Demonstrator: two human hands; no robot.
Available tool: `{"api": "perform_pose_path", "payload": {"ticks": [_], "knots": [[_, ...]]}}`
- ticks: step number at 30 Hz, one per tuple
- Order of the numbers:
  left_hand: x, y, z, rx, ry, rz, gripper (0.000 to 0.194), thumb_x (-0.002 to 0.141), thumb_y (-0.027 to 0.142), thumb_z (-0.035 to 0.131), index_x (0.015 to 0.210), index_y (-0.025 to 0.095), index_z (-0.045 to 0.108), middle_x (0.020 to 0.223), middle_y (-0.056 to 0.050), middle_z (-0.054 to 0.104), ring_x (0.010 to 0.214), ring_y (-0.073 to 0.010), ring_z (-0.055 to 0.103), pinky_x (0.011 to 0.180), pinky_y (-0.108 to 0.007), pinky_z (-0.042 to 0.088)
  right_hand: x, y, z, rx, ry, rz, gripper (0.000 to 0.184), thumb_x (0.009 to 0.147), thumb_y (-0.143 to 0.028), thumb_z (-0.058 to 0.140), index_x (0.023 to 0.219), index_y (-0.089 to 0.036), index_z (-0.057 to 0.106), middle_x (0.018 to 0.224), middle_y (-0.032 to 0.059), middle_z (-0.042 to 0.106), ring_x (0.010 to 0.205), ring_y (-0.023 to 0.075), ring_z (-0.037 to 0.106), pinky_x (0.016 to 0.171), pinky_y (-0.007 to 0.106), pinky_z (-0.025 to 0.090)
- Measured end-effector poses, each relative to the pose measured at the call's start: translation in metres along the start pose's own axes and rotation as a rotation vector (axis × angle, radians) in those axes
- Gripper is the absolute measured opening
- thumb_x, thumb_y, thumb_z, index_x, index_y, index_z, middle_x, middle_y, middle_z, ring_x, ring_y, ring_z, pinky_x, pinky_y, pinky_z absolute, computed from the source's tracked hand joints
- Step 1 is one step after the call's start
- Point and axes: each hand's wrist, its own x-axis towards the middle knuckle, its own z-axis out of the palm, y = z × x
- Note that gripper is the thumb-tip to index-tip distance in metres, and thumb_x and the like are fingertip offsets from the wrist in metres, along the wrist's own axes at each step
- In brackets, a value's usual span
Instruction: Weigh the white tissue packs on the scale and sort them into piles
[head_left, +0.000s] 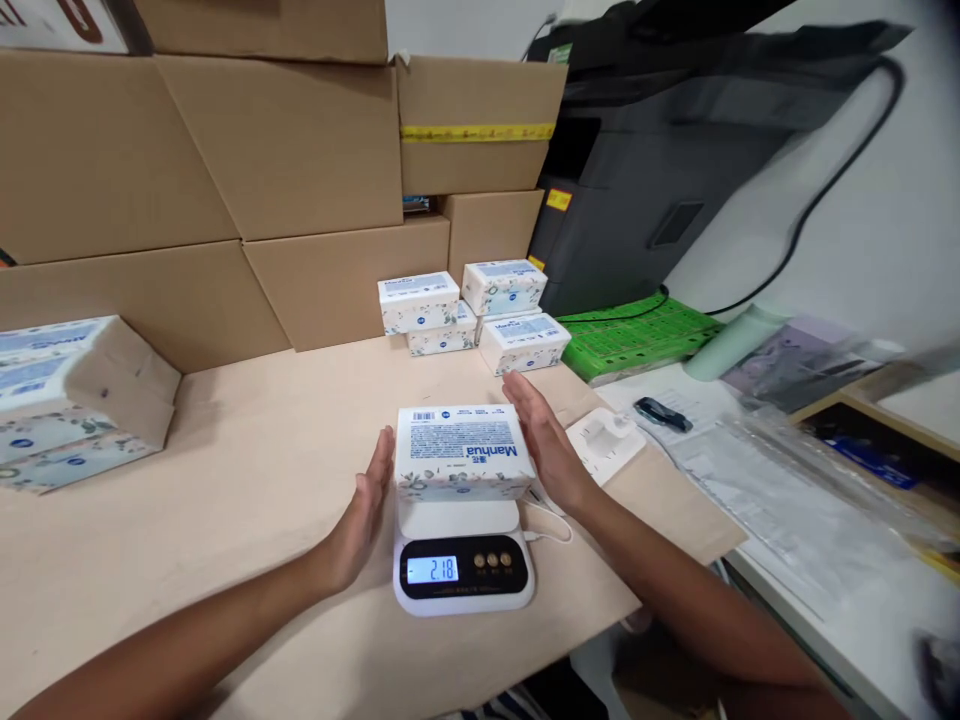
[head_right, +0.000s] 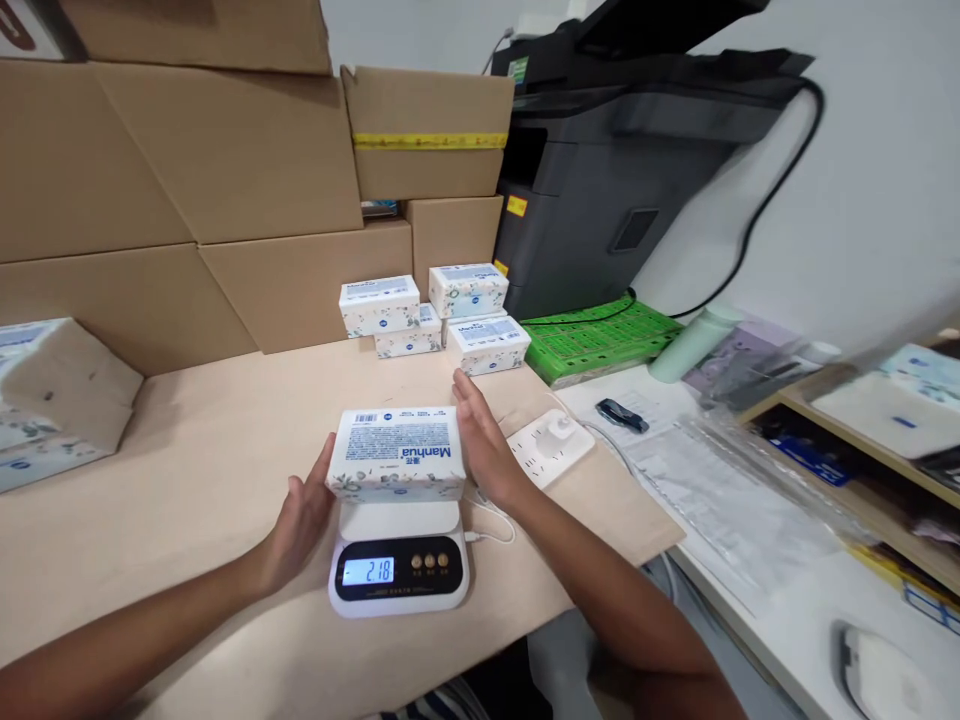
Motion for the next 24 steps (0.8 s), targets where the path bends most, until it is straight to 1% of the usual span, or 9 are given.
{"api": "perform_pose_path", "payload": {"ticks": [3,5,7,9,12,16,19,22,24], "knots": [[-0.001,0.004,0.004,0.047,0.035,-0.022,0.081,0.109,0.081,0.015,0.182,0.045,0.009,0.191,0.015,-0.002,0.178,-0.0294,-0.017,0.145,-0.057,-0.014,-0.011,0.018,0.002,0.017,0.020,0.012,0.100,0.092,-0.094,0.058,0.171,-0.034,0.044,0.188,0.0074,0.030,0.176,0.0312,0.027,0.144,0.056,0.022],[0.001,0.014,0.011,0.074,0.000,-0.023,0.084,0.108,0.082,0.013,0.182,0.042,0.010,0.192,0.013,-0.001,0.178,-0.0299,-0.016,0.146,-0.055,-0.012,-0.019,0.023,0.001,0.038,0.009,0.095,0.095,0.093,-0.093,0.058,0.168,-0.037,0.048,0.187,0.0067,0.035,0.173,0.0334,0.034,0.142,0.059,0.028],[0.004,0.026,0.018,0.093,-0.031,-0.020,0.087,0.107,0.083,0.011,0.183,0.039,0.011,0.193,0.009,0.002,0.179,-0.0308,-0.012,0.147,-0.054,-0.008,-0.023,0.024,0.001,0.081,-0.012,0.185,0.095,0.092,-0.095,0.056,0.169,-0.039,0.047,0.186,0.0052,0.037,0.171,0.0341,0.038,0.141,0.061,0.030],[0.007,0.036,0.025,0.103,-0.044,-0.020,0.088,0.107,0.083,0.010,0.183,0.038,0.011,0.193,0.006,0.006,0.179,-0.0312,-0.009,0.147,-0.054,-0.004,-0.022,0.024,0.002,0.115,-0.026,0.237,0.100,0.091,-0.097,0.056,0.172,-0.041,0.043,0.187,0.0031,0.035,0.172,0.0333,0.036,0.142,0.060,0.027],[0.009,0.044,0.030,0.115,-0.052,-0.035,0.091,0.106,0.084,0.014,0.183,0.036,0.013,0.192,0.001,0.016,0.180,-0.0332,-0.004,0.147,-0.056,-0.001,-0.017,0.027,0.001,0.143,-0.043,0.258,0.102,0.091,-0.097,0.056,0.174,-0.041,0.040,0.188,0.0006,0.032,0.175,0.0317,0.028,0.144,0.058,0.021],[0.008,0.040,0.029,0.094,-0.050,-0.022,0.091,0.106,0.084,0.019,0.182,0.033,0.024,0.190,-0.003,0.026,0.179,-0.0355,0.001,0.147,-0.056,0.002,-0.012,0.034,-0.001,0.165,-0.074,0.227,0.093,0.096,-0.092,0.053,0.174,-0.042,0.042,0.187,-0.0008,0.034,0.175,0.0295,0.028,0.144,0.056,0.022],[0.005,0.033,0.025,0.077,-0.054,0.008,0.088,0.108,0.081,0.023,0.182,0.033,0.024,0.191,-0.003,0.023,0.179,-0.0359,0.003,0.148,-0.056,0.004,-0.011,0.036,-0.002,0.181,-0.087,0.238,0.091,0.098,-0.090,0.054,0.173,-0.042,0.043,0.187,-0.0007,0.034,0.174,0.0301,0.031,0.144,0.056,0.025],[0.003,0.029,0.022,0.094,-0.058,0.024,0.085,0.110,0.078,0.030,0.182,0.035,0.020,0.192,-0.002,0.016,0.179,-0.0357,0.001,0.147,-0.057,0.003,-0.010,0.031,-0.001,0.188,-0.069,0.254,0.095,0.095,-0.089,0.062,0.174,-0.042,0.040,0.186,0.0006,0.036,0.172,0.0319,0.035,0.142,0.058,0.028],[0.001,0.028,0.021,0.098,-0.057,0.023,0.085,0.110,0.077,0.034,0.182,0.036,0.020,0.193,-0.002,0.016,0.179,-0.0358,-0.001,0.147,-0.058,0.000,-0.009,0.026,0.001,0.186,-0.029,0.256,0.103,0.092,-0.086,0.069,0.177,-0.041,0.033,0.185,0.0034,0.040,0.172,0.0319,0.037,0.142,0.058,0.030]]}}
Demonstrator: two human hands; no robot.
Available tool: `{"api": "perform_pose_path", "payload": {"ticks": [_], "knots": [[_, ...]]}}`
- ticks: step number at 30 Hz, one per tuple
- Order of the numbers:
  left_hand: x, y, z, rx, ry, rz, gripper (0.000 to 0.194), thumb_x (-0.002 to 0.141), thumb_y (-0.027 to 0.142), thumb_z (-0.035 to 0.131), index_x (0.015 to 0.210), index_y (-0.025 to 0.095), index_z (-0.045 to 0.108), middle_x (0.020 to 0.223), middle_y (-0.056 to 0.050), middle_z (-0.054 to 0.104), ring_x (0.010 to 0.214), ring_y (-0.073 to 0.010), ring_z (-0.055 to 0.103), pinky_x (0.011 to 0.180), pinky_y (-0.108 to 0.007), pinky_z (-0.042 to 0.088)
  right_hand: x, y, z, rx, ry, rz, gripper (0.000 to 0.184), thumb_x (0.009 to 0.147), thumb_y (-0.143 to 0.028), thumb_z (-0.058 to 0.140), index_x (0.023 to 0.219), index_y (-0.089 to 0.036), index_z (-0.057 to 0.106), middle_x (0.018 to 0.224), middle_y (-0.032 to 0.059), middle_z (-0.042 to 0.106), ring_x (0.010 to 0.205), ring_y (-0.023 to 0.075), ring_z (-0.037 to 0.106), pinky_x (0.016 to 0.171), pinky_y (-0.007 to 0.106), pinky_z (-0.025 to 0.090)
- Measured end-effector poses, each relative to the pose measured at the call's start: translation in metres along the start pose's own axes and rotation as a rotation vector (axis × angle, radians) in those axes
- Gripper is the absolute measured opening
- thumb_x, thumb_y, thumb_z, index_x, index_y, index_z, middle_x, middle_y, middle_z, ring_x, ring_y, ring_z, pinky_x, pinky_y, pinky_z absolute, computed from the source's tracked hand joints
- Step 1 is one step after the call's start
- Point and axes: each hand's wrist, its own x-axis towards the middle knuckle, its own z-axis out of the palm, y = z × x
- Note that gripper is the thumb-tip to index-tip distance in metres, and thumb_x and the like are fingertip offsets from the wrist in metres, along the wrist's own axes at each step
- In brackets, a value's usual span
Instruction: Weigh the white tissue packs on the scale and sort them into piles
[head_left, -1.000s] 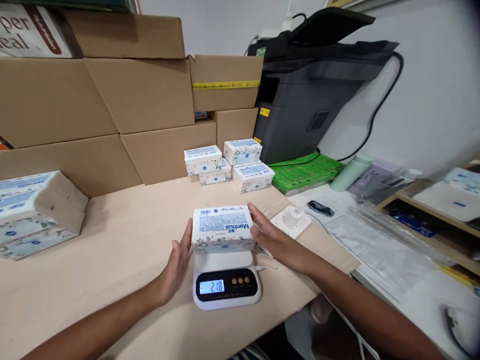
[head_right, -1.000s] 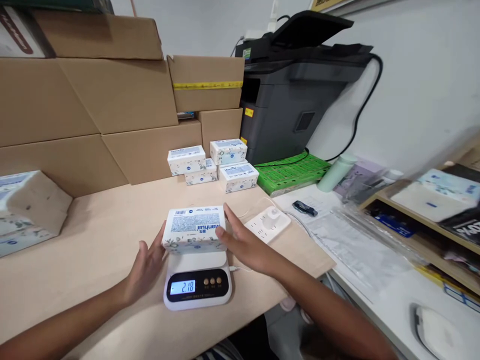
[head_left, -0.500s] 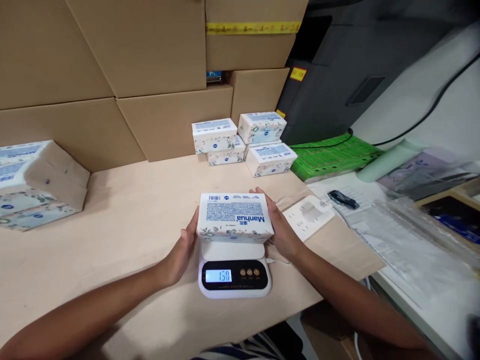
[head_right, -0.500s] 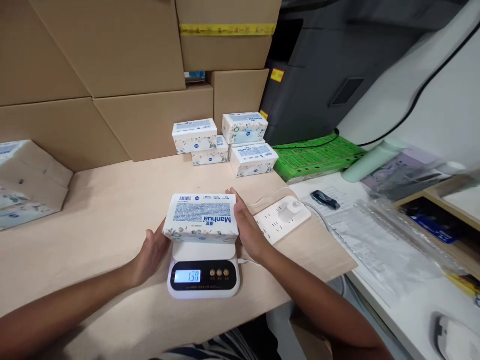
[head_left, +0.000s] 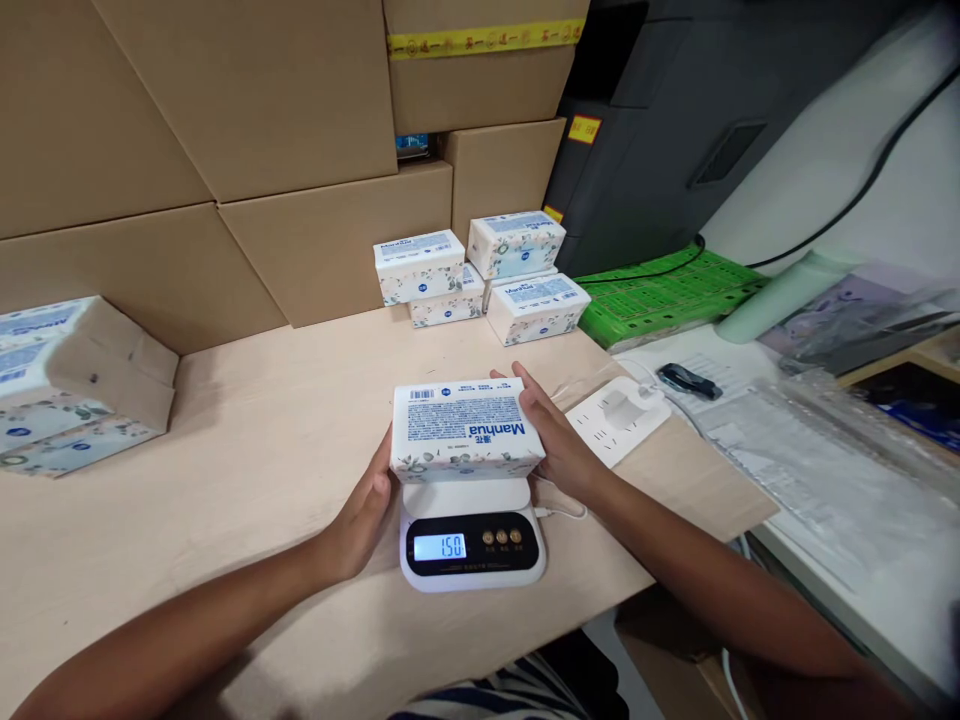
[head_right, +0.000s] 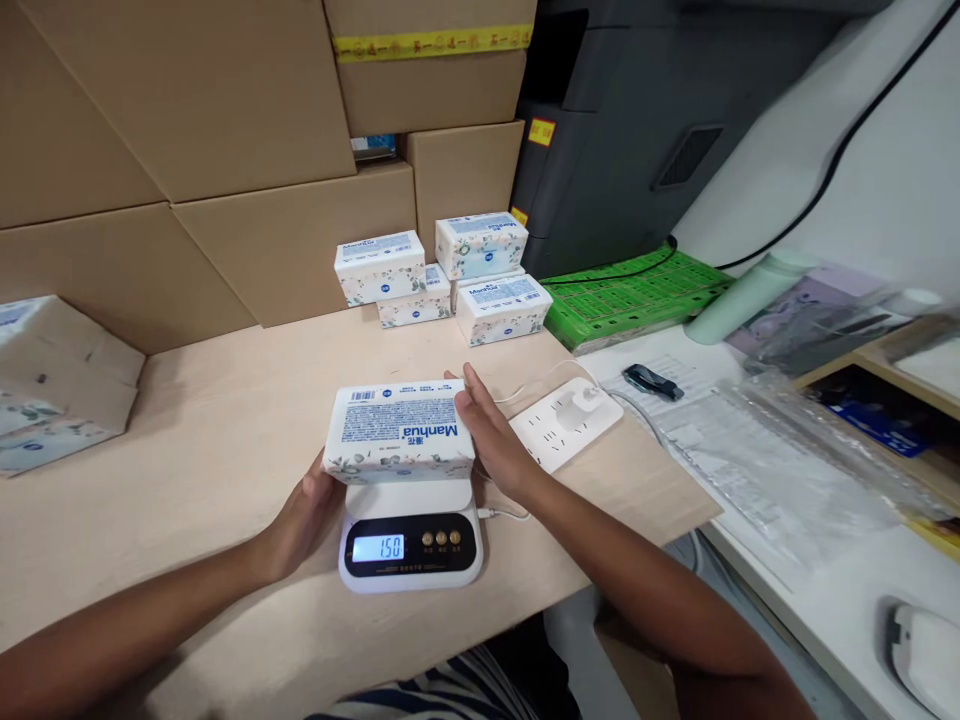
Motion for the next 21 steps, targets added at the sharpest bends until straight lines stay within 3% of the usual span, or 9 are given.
{"api": "perform_pose_path", "payload": {"ticks": [5,12,16,21], "knots": [[-0.006,0.004,0.004,-0.061,-0.017,-0.028,0.085,0.110,0.074,0.045,0.182,0.037,0.020,0.192,-0.004,0.017,0.179,-0.0383,-0.004,0.146,-0.063,-0.005,-0.003,-0.011,0.005,-0.014,0.095,-0.053,0.111,0.086,-0.083,0.079,0.177,-0.039,0.030,0.182,0.0085,0.044,0.169,0.0310,0.042,0.140,0.056,0.036],[-0.006,0.006,0.010,-0.088,0.009,-0.033,0.085,0.110,0.073,0.045,0.182,0.039,0.016,0.192,-0.003,0.017,0.179,-0.0384,-0.008,0.145,-0.067,-0.006,-0.001,-0.012,0.004,-0.049,0.085,-0.069,0.080,0.084,-0.085,0.079,0.147,-0.036,0.067,0.168,0.0077,0.063,0.156,0.0371,0.058,0.131,0.059,0.049],[-0.005,0.006,0.011,-0.103,0.023,-0.046,0.086,0.110,0.073,0.047,0.182,0.040,0.016,0.191,-0.003,0.022,0.179,-0.0380,-0.007,0.145,-0.068,-0.001,-0.003,-0.011,0.004,-0.042,0.080,-0.054,0.075,0.083,-0.085,0.080,0.138,-0.033,0.073,0.143,0.0080,0.079,0.139,0.0366,0.072,0.121,0.060,0.056],[-0.004,0.007,0.011,-0.081,0.030,-0.045,0.085,0.110,0.074,0.046,0.182,0.040,0.016,0.191,-0.005,0.023,0.179,-0.0399,0.000,0.145,-0.070,0.004,-0.005,-0.013,0.005,-0.025,0.062,-0.068,0.073,0.082,-0.085,0.081,0.131,-0.031,0.075,0.129,0.0077,0.083,0.126,0.0339,0.078,0.116,0.056,0.059]]}}
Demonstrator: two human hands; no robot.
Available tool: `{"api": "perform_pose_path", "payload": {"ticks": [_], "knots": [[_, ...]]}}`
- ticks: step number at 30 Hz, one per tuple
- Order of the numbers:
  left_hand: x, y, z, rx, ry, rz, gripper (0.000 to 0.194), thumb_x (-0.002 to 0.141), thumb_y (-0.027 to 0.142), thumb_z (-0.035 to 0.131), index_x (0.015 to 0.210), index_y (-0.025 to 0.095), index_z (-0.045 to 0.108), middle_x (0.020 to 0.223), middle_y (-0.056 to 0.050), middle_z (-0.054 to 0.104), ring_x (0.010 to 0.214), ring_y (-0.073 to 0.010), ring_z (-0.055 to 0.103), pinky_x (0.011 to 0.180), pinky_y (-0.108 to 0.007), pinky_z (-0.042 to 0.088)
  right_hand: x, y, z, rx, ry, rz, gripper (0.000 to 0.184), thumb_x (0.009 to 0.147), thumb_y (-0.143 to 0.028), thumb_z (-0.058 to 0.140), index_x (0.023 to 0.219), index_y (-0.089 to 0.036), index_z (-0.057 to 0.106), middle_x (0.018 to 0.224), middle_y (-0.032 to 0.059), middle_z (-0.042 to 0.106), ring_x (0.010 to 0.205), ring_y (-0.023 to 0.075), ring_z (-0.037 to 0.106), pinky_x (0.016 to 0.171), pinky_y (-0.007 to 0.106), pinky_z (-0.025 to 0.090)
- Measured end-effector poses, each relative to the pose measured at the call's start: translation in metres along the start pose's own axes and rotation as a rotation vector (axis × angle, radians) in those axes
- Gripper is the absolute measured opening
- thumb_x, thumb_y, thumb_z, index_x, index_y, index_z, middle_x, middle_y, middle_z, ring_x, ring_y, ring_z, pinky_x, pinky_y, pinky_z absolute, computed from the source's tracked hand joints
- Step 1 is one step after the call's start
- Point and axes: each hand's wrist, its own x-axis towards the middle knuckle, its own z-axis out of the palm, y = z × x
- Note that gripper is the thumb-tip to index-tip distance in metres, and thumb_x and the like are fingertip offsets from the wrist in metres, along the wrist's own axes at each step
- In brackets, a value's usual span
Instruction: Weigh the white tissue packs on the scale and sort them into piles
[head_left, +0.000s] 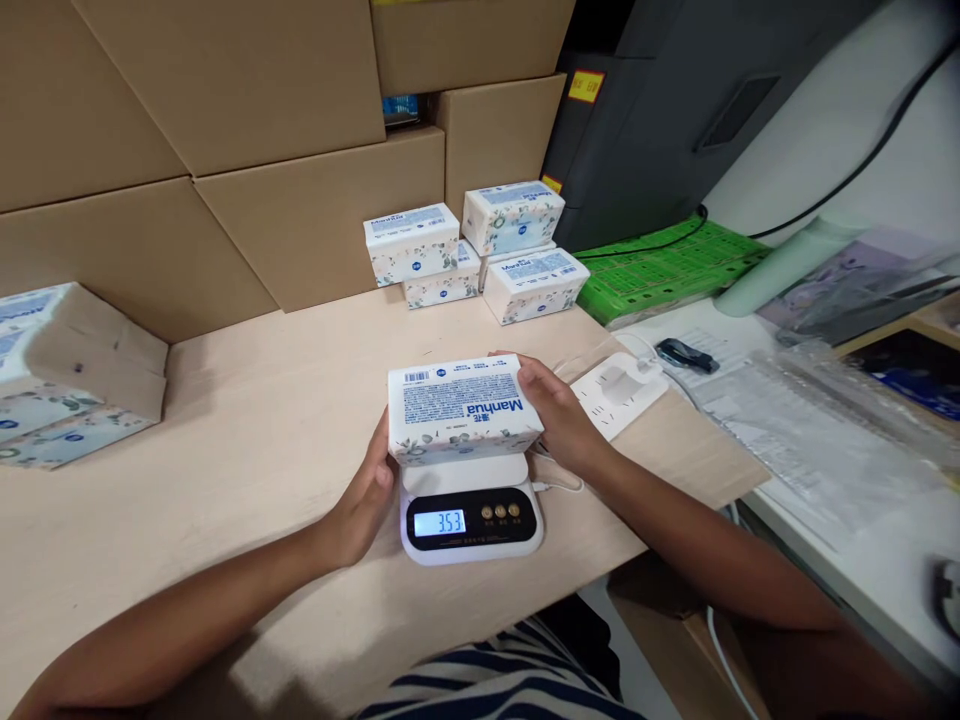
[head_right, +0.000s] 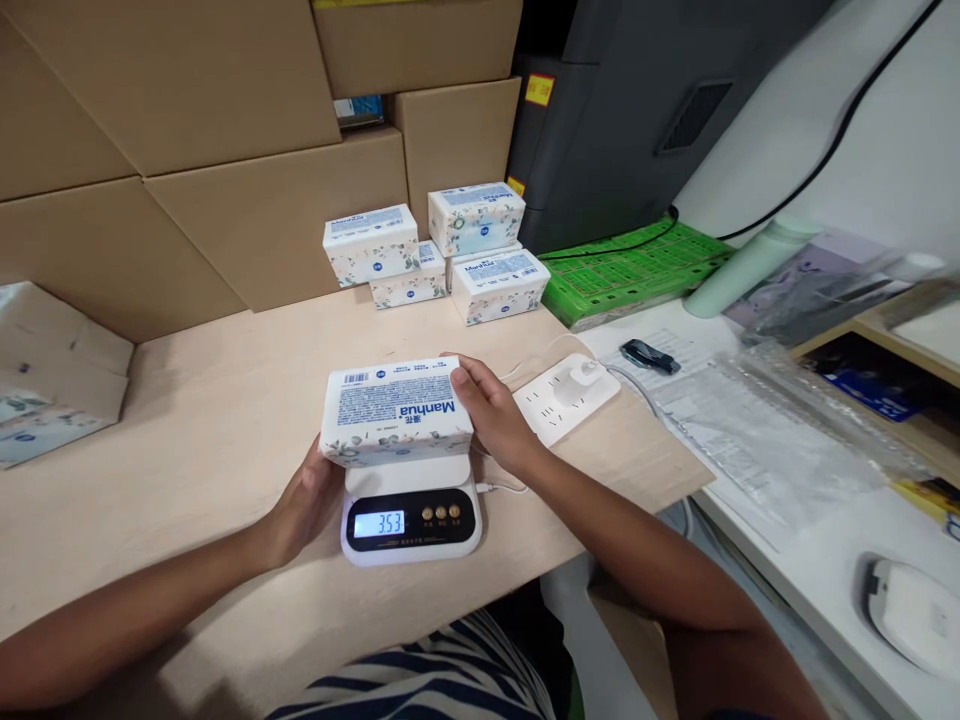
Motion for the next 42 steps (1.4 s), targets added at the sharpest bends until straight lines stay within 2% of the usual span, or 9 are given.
{"api": "perform_pose_path", "payload": {"ticks": [5,14,17,25,31,36,42], "knots": [[0.0000,-0.0008,-0.0012,0.050,-0.030,0.012,0.083,0.112,0.073,0.039,0.183,0.039,0.011,0.193,-0.002,0.014,0.179,-0.0379,0.001,0.146,-0.064,0.000,0.0012,0.0001,-0.0004,-0.047,-0.004,-0.024,0.073,0.085,-0.087,0.076,0.131,-0.030,0.076,0.130,0.0089,0.083,0.130,0.0346,0.076,0.115,0.055,0.060],[0.0037,0.0035,0.0050,0.047,-0.020,0.053,0.082,0.111,0.076,0.036,0.182,0.037,0.021,0.192,-0.002,0.018,0.178,-0.0383,0.008,0.146,-0.062,0.010,0.0028,0.0006,-0.0026,-0.053,-0.014,-0.066,0.077,0.089,-0.094,0.064,0.131,-0.031,0.077,0.131,0.0081,0.083,0.133,0.0337,0.075,0.122,0.058,0.056],[0.0040,0.0042,0.0057,0.045,-0.016,0.046,0.085,0.109,0.078,0.038,0.182,0.036,0.022,0.192,-0.003,0.017,0.178,-0.0392,0.006,0.146,-0.062,0.007,0.0029,0.0020,-0.0025,-0.045,-0.006,-0.065,0.077,0.091,-0.093,0.062,0.133,-0.031,0.076,0.133,0.0077,0.082,0.137,0.0335,0.073,0.124,0.058,0.054],[0.0031,0.0050,0.0056,0.061,-0.038,0.036,0.086,0.110,0.078,0.036,0.183,0.041,0.008,0.193,0.001,0.011,0.179,-0.0376,-0.002,0.147,-0.061,-0.002,0.0031,0.0027,-0.0036,-0.036,-0.015,-0.066,0.076,0.092,-0.093,0.059,0.132,-0.031,0.075,0.137,0.0078,0.081,0.142,0.0330,0.070,0.128,0.058,0.051],[0.0045,0.0071,0.0084,0.042,-0.017,0.030,0.088,0.108,0.080,0.038,0.183,0.041,0.013,0.192,-0.001,0.016,0.179,-0.0411,-0.002,0.146,-0.065,0.001,0.0033,0.0021,-0.0045,-0.059,-0.044,-0.083,0.081,0.091,-0.097,0.057,0.136,-0.031,0.074,0.137,0.0083,0.081,0.141,0.0335,0.071,0.125,0.058,0.053],[0.0046,0.0067,0.0076,0.054,-0.013,0.040,0.086,0.109,0.078,0.039,0.182,0.040,0.015,0.193,0.000,0.014,0.179,-0.0405,-0.005,0.146,-0.065,0.000,0.0034,0.0028,-0.0033,-0.022,-0.051,-0.076,0.083,0.088,-0.098,0.058,0.136,-0.033,0.074,0.137,0.0075,0.081,0.141,0.0339,0.071,0.122,0.058,0.057],[0.0057,0.0050,0.0063,0.025,0.014,0.023,0.090,0.107,0.079,0.043,0.182,0.038,0.017,0.192,-0.002,0.018,0.179,-0.0409,-0.004,0.147,-0.064,0.003,0.0033,0.0023,-0.0013,-0.002,-0.018,-0.096,0.076,0.090,-0.095,0.060,0.129,-0.031,0.074,0.136,0.0079,0.081,0.141,0.0337,0.071,0.123,0.057,0.056]]}}
